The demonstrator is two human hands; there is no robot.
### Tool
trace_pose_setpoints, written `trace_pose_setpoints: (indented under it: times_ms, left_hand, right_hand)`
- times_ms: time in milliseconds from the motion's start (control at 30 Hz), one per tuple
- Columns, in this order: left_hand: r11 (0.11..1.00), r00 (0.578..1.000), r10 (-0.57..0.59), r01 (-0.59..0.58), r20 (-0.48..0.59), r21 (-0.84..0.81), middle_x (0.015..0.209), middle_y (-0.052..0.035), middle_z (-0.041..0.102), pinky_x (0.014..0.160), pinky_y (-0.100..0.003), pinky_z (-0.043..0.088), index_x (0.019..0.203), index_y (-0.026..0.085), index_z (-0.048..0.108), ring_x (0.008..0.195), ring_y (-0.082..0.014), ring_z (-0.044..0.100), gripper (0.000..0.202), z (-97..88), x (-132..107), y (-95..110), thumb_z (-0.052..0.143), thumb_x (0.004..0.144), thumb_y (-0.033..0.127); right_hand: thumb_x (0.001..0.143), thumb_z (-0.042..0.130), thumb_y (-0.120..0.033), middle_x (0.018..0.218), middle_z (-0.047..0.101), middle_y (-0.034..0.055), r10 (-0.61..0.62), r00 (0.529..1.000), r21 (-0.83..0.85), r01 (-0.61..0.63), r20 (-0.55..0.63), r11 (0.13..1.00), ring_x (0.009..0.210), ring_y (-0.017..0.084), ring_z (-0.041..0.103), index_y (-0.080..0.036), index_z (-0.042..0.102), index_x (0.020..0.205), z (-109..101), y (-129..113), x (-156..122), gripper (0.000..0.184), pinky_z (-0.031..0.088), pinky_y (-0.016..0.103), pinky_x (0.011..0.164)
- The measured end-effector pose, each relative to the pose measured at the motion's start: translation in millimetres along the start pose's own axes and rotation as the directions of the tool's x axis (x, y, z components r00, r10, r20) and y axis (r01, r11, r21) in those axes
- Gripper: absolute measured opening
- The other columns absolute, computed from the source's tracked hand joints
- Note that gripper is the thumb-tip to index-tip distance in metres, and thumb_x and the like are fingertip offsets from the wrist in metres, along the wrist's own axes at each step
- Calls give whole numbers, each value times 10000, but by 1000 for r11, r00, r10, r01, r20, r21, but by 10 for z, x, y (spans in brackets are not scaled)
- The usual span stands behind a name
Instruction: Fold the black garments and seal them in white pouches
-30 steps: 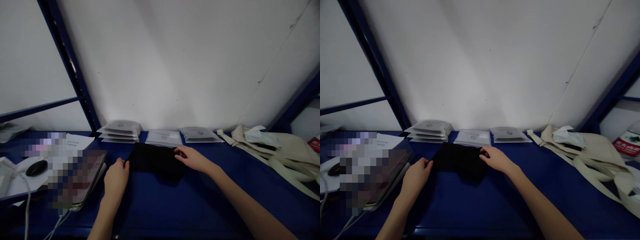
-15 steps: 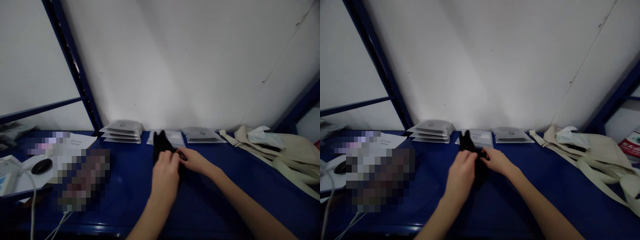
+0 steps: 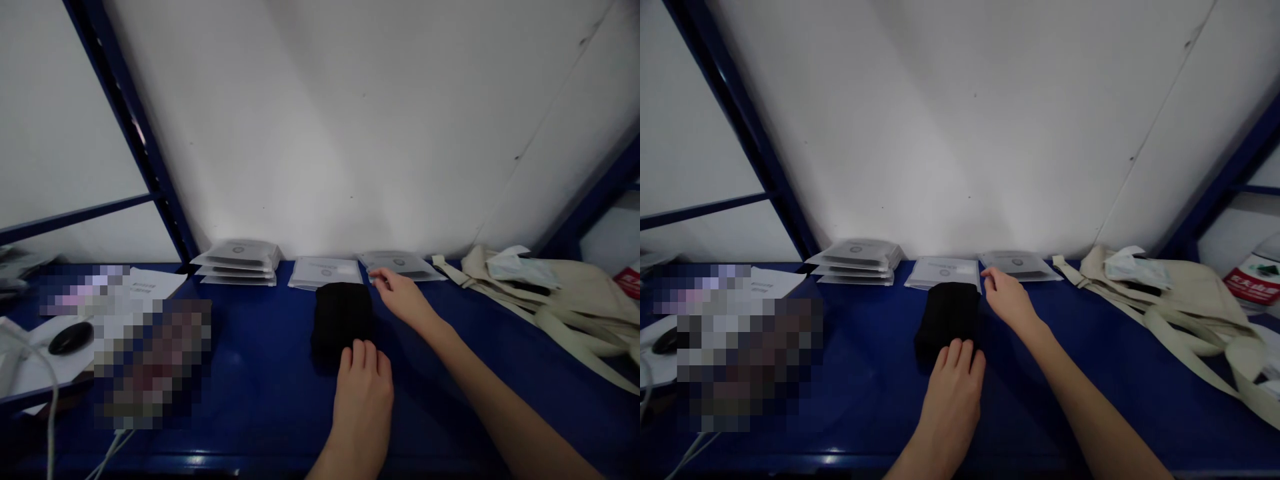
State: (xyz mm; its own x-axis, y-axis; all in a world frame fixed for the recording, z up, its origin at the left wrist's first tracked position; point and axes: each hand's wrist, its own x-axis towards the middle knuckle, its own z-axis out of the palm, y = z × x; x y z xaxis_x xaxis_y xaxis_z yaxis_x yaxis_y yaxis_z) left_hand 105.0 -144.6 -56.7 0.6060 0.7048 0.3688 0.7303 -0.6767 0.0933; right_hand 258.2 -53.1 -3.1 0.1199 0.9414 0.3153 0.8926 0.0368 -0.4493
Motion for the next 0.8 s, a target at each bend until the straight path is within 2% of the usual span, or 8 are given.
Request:
trace_pose_setpoints:
  times_ms: [67, 133, 200, 267, 400, 500, 600, 800]
  left_hand:
    - [1000, 1000, 3, -3, -23, 16, 1243, -233, 532, 912, -473, 467, 1196, 77, 564, 1175, -348, 487, 402, 5, -44, 26, 539, 806, 169]
    - [1000, 997, -13, 14, -74, 22, 1337, -218, 467, 954, -504, 440, 1298, 110, 489, 1253, -367, 415, 498, 6, -83, 36, 547, 812, 203]
    - [997, 992, -68, 70, -110, 17, 1401, -192, 406, 980, -545, 408, 1361, 161, 422, 1302, -383, 345, 568, 11, -113, 24, 558, 815, 239]
    - [990, 987, -138, 139, -87, 5, 1421, -186, 380, 977, -587, 391, 1352, 176, 440, 1310, -414, 313, 574, 27, -139, -5, 577, 808, 297]
    - [980, 980, -201, 201, -8, -12, 1406, -174, 409, 976, -630, 360, 1262, 183, 542, 1303, -442, 306, 489, 47, -207, -73, 562, 812, 372]
    - [979, 979, -201, 202, 47, -39, 1385, -148, 444, 965, -637, 358, 1196, 205, 580, 1300, -433, 316, 398, -47, -256, -143, 537, 828, 351]
    - [962, 962, -247, 257, 116, -87, 1325, -116, 506, 961, -563, 395, 1072, 191, 612, 1295, -370, 352, 263, -244, -259, -290, 453, 875, 261]
    - [921, 904, -373, 389, 210, -38, 1097, -80, 567, 876, -376, 455, 911, 173, 578, 1089, -246, 522, 104, -531, -109, -779, 493, 851, 176]
  right_hand:
    - [869, 384, -261, 1027, 657, 92, -94, 992, 70, 99, -84, 993, 949, 235, 603, -196, 610, 1057, -4, -71, -22, 300, 448, 379, 864]
    - [872, 399, -289, 1102, 626, 87, -262, 962, 106, 269, -77, 957, 1029, 225, 569, -208, 599, 1085, 33, -147, -62, 303, 425, 388, 923]
    - [875, 414, -313, 1230, 565, 96, -394, 918, 108, 389, 35, 915, 1162, 227, 493, -208, 576, 1153, 110, -194, -106, 339, 368, 406, 1000]
    - [882, 417, -350, 1341, 484, 117, -424, 885, 89, 415, 189, 905, 1255, 240, 409, -188, 538, 1231, 200, -202, -143, 404, 314, 429, 1046]
    - [904, 380, -393, 1336, 486, 137, -352, 865, 65, 353, 358, 933, 1255, 255, 404, -154, 492, 1288, 290, -165, -170, 465, 315, 434, 1041]
    - [884, 430, -362, 1243, 559, 136, -277, 890, 68, 271, 362, 960, 1165, 250, 486, -140, 545, 1199, 253, -146, -157, 402, 363, 396, 993]
    - [831, 523, -361, 1167, 605, 146, -101, 922, 50, 89, 373, 995, 1059, 251, 561, -125, 547, 1160, 185, -131, -127, 406, 421, 359, 903]
    - [779, 573, -445, 882, 680, 106, 75, 837, -36, -66, 542, 997, 816, 238, 626, -104, 587, 1101, 47, -97, -83, 469, 450, 297, 682]
